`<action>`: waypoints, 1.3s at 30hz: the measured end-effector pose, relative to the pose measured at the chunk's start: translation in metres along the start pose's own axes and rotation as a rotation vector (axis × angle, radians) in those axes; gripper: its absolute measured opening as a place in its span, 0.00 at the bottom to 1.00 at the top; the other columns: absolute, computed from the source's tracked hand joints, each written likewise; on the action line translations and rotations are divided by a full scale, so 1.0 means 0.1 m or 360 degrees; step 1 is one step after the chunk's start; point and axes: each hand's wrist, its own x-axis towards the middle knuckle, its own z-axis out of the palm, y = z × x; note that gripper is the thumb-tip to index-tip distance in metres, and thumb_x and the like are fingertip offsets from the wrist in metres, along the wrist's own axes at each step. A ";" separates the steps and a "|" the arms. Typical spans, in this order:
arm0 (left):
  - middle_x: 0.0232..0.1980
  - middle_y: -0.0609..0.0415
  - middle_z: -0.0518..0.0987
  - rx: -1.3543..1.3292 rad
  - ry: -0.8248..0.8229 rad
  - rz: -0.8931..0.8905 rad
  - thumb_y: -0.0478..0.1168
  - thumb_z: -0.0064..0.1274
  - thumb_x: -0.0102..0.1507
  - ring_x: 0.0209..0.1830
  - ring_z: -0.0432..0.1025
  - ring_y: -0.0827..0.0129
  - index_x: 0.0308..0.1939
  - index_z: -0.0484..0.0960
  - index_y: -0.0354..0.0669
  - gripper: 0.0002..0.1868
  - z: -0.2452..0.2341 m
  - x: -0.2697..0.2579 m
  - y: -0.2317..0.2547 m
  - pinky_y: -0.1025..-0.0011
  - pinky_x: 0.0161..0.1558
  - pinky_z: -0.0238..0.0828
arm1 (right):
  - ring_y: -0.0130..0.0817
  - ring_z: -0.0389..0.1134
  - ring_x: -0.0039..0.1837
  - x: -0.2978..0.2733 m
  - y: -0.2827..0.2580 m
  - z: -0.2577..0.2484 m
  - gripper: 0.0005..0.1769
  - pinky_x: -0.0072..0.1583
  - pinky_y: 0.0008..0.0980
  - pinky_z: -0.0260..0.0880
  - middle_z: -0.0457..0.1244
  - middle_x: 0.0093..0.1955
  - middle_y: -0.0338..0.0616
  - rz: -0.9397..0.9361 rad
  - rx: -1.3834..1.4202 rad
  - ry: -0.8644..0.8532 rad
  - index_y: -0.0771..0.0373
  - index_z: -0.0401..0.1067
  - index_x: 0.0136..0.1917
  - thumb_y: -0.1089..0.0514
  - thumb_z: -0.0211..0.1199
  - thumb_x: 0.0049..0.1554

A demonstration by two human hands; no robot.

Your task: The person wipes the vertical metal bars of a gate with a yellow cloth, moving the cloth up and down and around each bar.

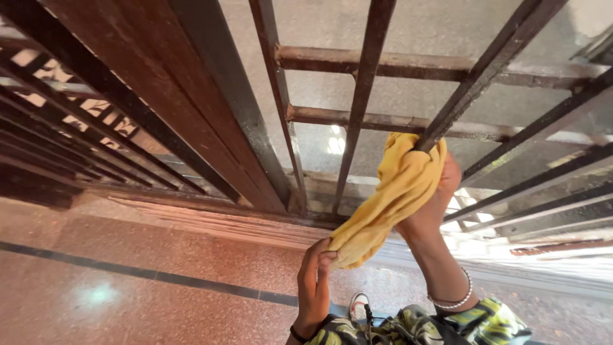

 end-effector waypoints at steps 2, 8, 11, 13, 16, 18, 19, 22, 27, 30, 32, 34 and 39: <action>0.59 0.45 0.78 0.0090 -0.0006 0.0062 0.42 0.39 0.73 0.56 0.77 0.60 0.65 0.73 0.34 0.21 -0.04 0.05 0.10 0.64 0.58 0.72 | 0.23 0.66 0.46 0.09 -0.04 -0.07 0.06 0.47 0.25 0.68 0.67 0.47 0.36 -0.0001 -0.0116 -0.0009 0.66 0.71 0.53 0.64 0.65 0.64; 0.60 0.45 0.78 0.0186 -0.0190 0.0103 0.44 0.39 0.73 0.56 0.76 0.59 0.63 0.75 0.34 0.21 -0.12 0.40 0.32 0.64 0.59 0.70 | 0.27 0.70 0.48 0.29 0.10 -0.30 0.09 0.49 0.28 0.73 0.68 0.49 0.39 0.0182 0.0187 -0.0083 0.63 0.73 0.54 0.63 0.65 0.60; 0.60 0.45 0.79 0.0171 -0.0257 0.0146 0.45 0.40 0.74 0.56 0.77 0.60 0.62 0.76 0.34 0.21 -0.14 0.48 0.31 0.64 0.59 0.70 | 0.28 0.69 0.50 0.21 0.21 -0.39 0.12 0.52 0.28 0.71 0.69 0.49 0.41 -0.0110 -0.0415 -0.0330 0.65 0.72 0.54 0.63 0.67 0.56; 0.60 0.44 0.80 0.0179 -0.0286 0.0230 0.45 0.40 0.74 0.58 0.76 0.60 0.62 0.76 0.33 0.21 -0.15 0.50 0.30 0.63 0.60 0.70 | 0.28 0.68 0.50 0.08 0.29 -0.37 0.16 0.54 0.29 0.69 0.68 0.49 0.41 -0.0288 -0.0887 -0.0350 0.67 0.71 0.53 0.63 0.69 0.53; 0.59 0.46 0.79 0.0095 -0.0384 0.0040 0.47 0.39 0.72 0.51 0.79 0.62 0.61 0.76 0.35 0.22 -0.17 0.54 0.27 0.65 0.56 0.72 | 0.28 0.69 0.49 -0.04 0.39 -0.22 0.13 0.54 0.28 0.69 0.68 0.48 0.37 -0.0292 -0.0777 -0.0114 0.65 0.71 0.54 0.62 0.65 0.56; 0.60 0.46 0.79 0.0060 -0.0431 0.0037 0.46 0.39 0.72 0.51 0.79 0.63 0.61 0.76 0.35 0.21 -0.23 0.53 0.25 0.65 0.54 0.74 | 0.28 0.67 0.48 -0.11 0.37 -0.16 0.11 0.51 0.27 0.68 0.67 0.47 0.36 -0.0027 -0.0761 0.0201 0.63 0.72 0.58 0.61 0.63 0.62; 0.60 0.46 0.79 0.0058 -0.0452 0.0028 0.46 0.39 0.72 0.51 0.79 0.63 0.61 0.76 0.35 0.21 -0.25 0.52 0.24 0.65 0.54 0.74 | 0.28 0.67 0.48 -0.11 0.31 -0.19 0.11 0.51 0.27 0.68 0.67 0.47 0.36 -0.0019 -0.0772 0.0220 0.63 0.72 0.58 0.61 0.63 0.62; 0.61 0.44 0.78 0.0098 -0.0436 0.0116 0.44 0.40 0.73 0.51 0.78 0.62 0.62 0.76 0.33 0.21 -0.31 0.54 0.24 0.64 0.56 0.72 | 0.31 0.66 0.55 0.03 0.16 -0.24 0.14 0.58 0.30 0.68 0.65 0.54 0.38 -0.0430 -0.0902 0.0330 0.64 0.68 0.64 0.60 0.62 0.66; 0.61 0.44 0.78 0.0079 -0.0464 0.0137 0.43 0.40 0.72 0.50 0.81 0.62 0.61 0.76 0.34 0.20 -0.43 0.53 0.21 0.64 0.56 0.73 | 0.28 0.67 0.64 0.23 0.17 -0.28 0.22 0.66 0.32 0.70 0.64 0.64 0.36 -0.0029 0.0123 0.0546 0.55 0.61 0.72 0.55 0.56 0.66; 0.61 0.44 0.78 0.0111 -0.0489 0.0068 0.42 0.40 0.72 0.52 0.79 0.62 0.61 0.76 0.34 0.19 -0.49 0.50 0.22 0.64 0.56 0.72 | 0.31 0.67 0.65 0.30 0.18 -0.36 0.24 0.66 0.34 0.69 0.64 0.65 0.38 -0.0050 0.0043 0.0423 0.56 0.61 0.72 0.54 0.58 0.65; 0.61 0.44 0.78 0.0066 -0.0510 0.0039 0.42 0.39 0.72 0.51 0.80 0.62 0.61 0.76 0.34 0.19 -0.51 0.46 0.26 0.64 0.55 0.72 | 0.33 0.66 0.65 0.29 0.17 -0.38 0.26 0.67 0.34 0.68 0.63 0.65 0.40 -0.0055 -0.0006 0.0370 0.57 0.60 0.73 0.54 0.59 0.64; 0.61 0.45 0.77 0.0019 -0.0528 0.0015 0.42 0.39 0.72 0.50 0.80 0.63 0.61 0.75 0.34 0.19 -0.51 0.48 0.27 0.65 0.54 0.73 | 0.35 0.66 0.65 0.25 0.21 -0.36 0.27 0.67 0.35 0.68 0.63 0.65 0.41 -0.0064 -0.0064 0.0334 0.58 0.60 0.73 0.53 0.61 0.63; 0.59 0.46 0.79 0.0009 -0.0526 -0.0081 0.41 0.40 0.72 0.49 0.80 0.63 0.61 0.76 0.35 0.19 -0.55 0.49 0.17 0.66 0.53 0.74 | 0.39 0.64 0.66 0.17 0.36 -0.36 0.31 0.67 0.38 0.66 0.62 0.65 0.45 -0.0090 -0.0222 0.0300 0.61 0.58 0.73 0.52 0.64 0.61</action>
